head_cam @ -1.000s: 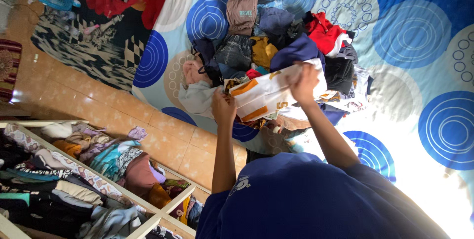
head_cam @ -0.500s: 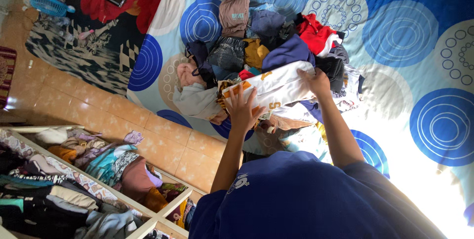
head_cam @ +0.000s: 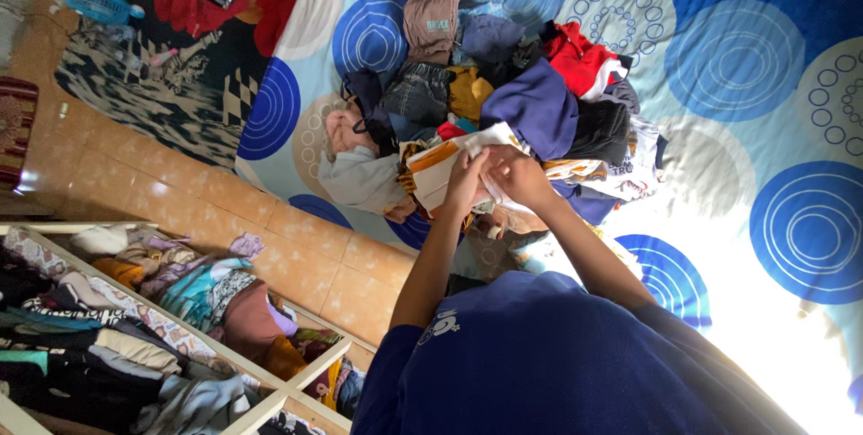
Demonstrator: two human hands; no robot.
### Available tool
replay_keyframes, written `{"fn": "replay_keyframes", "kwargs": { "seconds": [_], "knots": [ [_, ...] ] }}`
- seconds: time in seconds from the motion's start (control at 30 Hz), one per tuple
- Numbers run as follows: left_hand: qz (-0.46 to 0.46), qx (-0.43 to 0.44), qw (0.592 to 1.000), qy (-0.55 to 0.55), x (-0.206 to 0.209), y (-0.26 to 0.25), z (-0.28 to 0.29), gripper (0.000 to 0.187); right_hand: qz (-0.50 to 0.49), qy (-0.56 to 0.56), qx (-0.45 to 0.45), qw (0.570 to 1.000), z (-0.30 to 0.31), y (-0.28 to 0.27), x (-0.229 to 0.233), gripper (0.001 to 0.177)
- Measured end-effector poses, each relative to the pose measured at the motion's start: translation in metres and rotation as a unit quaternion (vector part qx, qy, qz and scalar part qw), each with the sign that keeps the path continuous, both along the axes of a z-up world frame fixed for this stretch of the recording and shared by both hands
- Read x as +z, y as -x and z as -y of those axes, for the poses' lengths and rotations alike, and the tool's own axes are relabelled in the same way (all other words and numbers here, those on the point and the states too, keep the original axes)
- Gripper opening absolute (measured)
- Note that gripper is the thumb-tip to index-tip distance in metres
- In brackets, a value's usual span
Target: The person folds items of clothing by hand, including shirts, pants, and small fabric items, and places them into an organized shelf.
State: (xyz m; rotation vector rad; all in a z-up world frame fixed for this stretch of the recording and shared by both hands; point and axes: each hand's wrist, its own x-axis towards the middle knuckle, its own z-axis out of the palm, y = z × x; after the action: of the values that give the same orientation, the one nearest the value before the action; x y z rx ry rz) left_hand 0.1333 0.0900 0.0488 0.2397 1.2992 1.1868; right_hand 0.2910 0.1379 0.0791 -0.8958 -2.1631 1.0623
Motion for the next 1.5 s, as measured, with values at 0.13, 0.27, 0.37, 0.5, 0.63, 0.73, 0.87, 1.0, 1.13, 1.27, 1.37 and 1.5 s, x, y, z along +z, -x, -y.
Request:
{"fn": "replay_keyframes", "kwargs": {
  "seconds": [0.13, 0.27, 0.37, 0.5, 0.63, 0.73, 0.87, 1.0, 1.13, 1.27, 1.37, 1.5],
  "knots": [
    [-0.214, -0.031, 0.968, -0.123, -0.032, -0.003, 0.004, 0.035, -0.014, 0.02, -0.086, 0.996, 0.001, -0.015, -0.022, 0.038],
    [-0.38, -0.087, 0.918, -0.071, -0.04, 0.002, 0.001, 0.03, 0.066, -0.065, -0.133, 0.987, 0.006, -0.021, -0.024, 0.046],
    [-0.523, -0.096, 0.842, -0.094, -0.038, 0.007, -0.009, 0.042, 0.057, -0.14, -0.116, 0.982, 0.018, -0.005, -0.029, 0.059],
    [-0.57, -0.102, 0.807, -0.121, -0.004, 0.007, -0.007, 0.063, 0.156, -0.127, -0.136, 0.97, 0.03, 0.022, -0.045, 0.076],
    [-0.598, -0.118, 0.793, -0.014, 0.045, -0.005, -0.003, 0.063, 0.149, -0.122, -0.158, 0.968, 0.03, 0.024, -0.058, 0.069],
    [-0.67, -0.083, 0.734, -0.078, 0.059, -0.015, 0.006, 0.061, 0.075, -0.083, -0.229, 0.967, 0.018, 0.011, -0.068, 0.056],
    [-0.68, -0.105, 0.697, -0.202, 0.017, -0.047, 0.042, 0.059, 0.016, -0.021, -0.223, 0.975, 0.003, -0.012, -0.105, 0.049],
    [-0.59, -0.073, 0.755, -0.275, -0.051, -0.067, 0.034, 0.071, -0.099, 0.245, -0.141, 0.954, -0.015, -0.029, -0.109, 0.05],
    [-0.169, -0.067, 0.976, -0.12, -0.059, -0.046, 0.007, 0.072, -0.059, 0.206, -0.122, 0.969, -0.008, -0.026, -0.059, 0.048],
    [-0.021, -0.011, 0.999, -0.044, -0.013, -0.012, 0.027, 0.058, 0.014, 0.048, -0.07, 0.996, 0.026, 0.003, -0.001, 0.049],
    [-0.039, 0.022, 0.997, -0.07, 0.007, 0.012, 0.045, 0.044, 0.024, 0.045, 0.002, 0.999, 0.049, 0.026, 0.023, 0.049],
    [-0.039, 0.099, 0.993, -0.043, 0.006, 0.035, 0.068, 0.037, 0.0, 0.058, 0.078, 0.995, 0.065, 0.035, 0.031, 0.042]
  ]
}}
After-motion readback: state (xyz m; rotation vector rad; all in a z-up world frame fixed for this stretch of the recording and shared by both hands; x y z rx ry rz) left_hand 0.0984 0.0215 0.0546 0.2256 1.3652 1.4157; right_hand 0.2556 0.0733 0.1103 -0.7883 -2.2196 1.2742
